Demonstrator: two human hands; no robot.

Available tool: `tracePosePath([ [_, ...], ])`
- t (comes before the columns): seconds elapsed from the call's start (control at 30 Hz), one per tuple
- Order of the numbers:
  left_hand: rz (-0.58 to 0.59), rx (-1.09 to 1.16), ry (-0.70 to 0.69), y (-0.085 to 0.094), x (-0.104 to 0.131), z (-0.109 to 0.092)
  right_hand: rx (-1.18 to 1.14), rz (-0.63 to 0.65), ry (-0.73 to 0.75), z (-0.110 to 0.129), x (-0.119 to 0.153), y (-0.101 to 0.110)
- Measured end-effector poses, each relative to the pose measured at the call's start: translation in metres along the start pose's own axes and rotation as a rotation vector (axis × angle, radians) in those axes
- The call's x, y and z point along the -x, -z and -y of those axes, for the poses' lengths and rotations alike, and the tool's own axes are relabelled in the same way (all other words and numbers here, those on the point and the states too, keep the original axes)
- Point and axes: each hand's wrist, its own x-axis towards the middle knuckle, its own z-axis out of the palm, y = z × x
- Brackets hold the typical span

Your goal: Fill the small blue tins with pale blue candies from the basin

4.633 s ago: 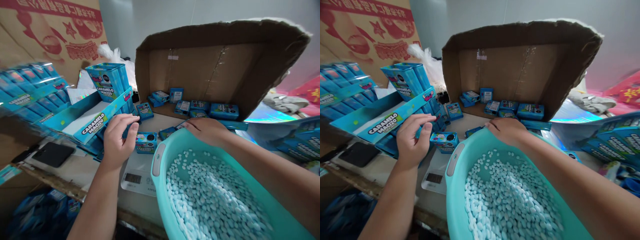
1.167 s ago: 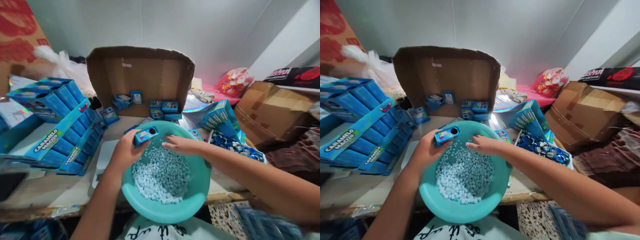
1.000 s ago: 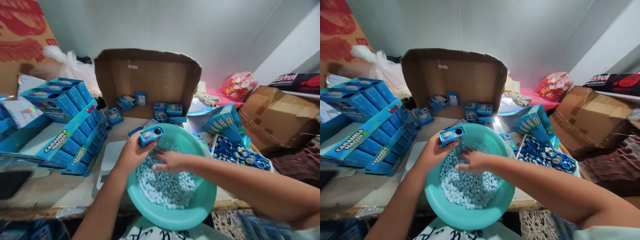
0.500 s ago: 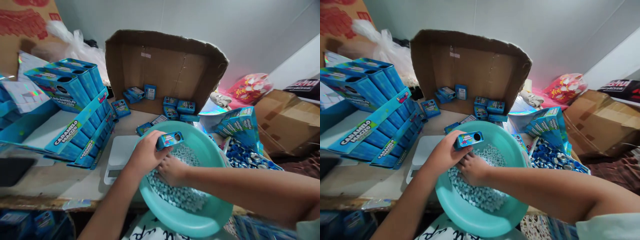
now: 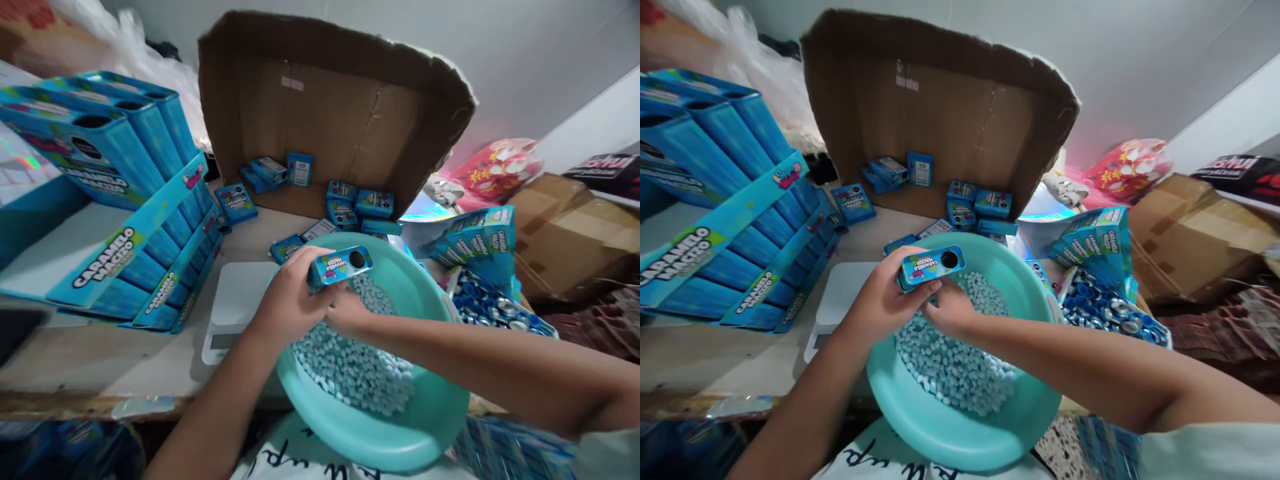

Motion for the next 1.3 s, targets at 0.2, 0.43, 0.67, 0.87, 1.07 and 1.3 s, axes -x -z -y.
tracePosePath([
  [0.2,-0.011,-0.044,0.043,-0.003,-0.003,0.004,-0.367,0.277,0.363,0.028,0.01,-0.001],
  [0.43,0.016,-0.017,0.055,-0.001,0.001,0.003,-0.095,0.582,0.504,0.034,0.042,0.038],
  [0.67,0.039,-0.084,0.049,0.0,0.001,0.0,-0.007,0.634,0.443,0.03,0.08,0.072],
  [0.87,0.055,-0.103,0.08,0.0,0.002,0.001,0.195,0.62,0.391,0.015,0.068,0.105],
  [1.07,0.048,-0.121,0.091,0.0,0.003,-0.002,0.409,0.319,-0.015,-0.021,0.027,0.107],
  [1.3,0.067,-0.115,0.101,-0.001,0.004,-0.004,0.222,0.433,-0.336,-0.023,0.034,0.089],
])
